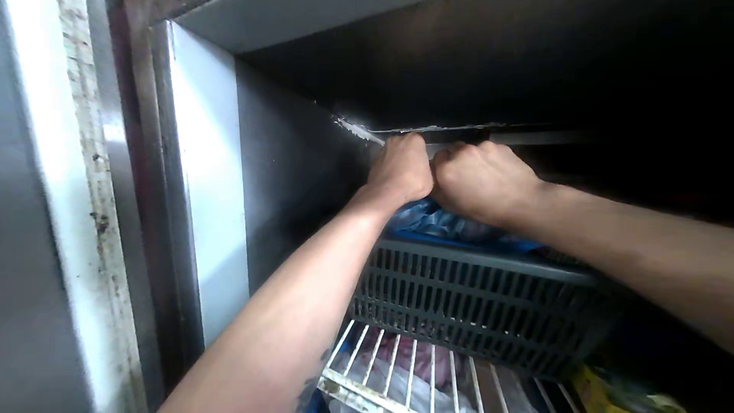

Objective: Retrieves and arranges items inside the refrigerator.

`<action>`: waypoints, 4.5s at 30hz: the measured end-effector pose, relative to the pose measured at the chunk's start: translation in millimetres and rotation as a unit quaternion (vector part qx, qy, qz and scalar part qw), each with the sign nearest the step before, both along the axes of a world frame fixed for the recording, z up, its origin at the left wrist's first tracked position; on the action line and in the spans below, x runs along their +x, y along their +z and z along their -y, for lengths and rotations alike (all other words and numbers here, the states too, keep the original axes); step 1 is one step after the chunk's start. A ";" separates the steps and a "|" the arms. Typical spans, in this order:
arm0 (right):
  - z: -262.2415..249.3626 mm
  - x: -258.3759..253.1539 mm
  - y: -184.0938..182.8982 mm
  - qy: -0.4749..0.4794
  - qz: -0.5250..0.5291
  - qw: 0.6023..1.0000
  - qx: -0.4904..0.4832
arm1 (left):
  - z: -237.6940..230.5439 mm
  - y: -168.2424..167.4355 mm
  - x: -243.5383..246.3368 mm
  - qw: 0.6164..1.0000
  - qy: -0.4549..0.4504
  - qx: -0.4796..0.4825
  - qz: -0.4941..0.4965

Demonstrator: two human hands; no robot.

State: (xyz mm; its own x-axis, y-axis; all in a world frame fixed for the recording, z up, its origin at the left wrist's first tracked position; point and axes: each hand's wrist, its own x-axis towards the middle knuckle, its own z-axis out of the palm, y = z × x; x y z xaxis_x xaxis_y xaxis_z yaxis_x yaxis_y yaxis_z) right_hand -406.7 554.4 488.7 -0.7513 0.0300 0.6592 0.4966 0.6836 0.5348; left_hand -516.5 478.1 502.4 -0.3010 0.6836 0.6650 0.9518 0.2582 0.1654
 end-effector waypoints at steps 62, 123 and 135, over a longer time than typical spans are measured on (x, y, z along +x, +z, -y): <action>-101.8 86.0 7.0 -0.149 0.025 0.854 -0.498 | -20.3 1.0 -13.8 0.766 -0.198 0.459 0.405; -105.7 114.0 36.6 0.394 -0.237 0.701 -0.546 | 105.9 -17.7 98.8 0.991 -0.035 0.092 -0.086; -64.2 77.2 31.9 0.270 -0.424 0.622 -0.601 | 20.7 -1.5 98.4 0.991 0.043 0.128 -0.014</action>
State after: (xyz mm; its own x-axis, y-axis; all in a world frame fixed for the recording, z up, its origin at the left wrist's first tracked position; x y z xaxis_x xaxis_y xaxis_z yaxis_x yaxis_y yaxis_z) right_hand -329.4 618.6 520.6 -0.2623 0.7783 0.5705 -0.2233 0.5262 -0.8205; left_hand -418.1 457.4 500.9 -0.3294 0.4641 0.8222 0.9333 0.2920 0.2091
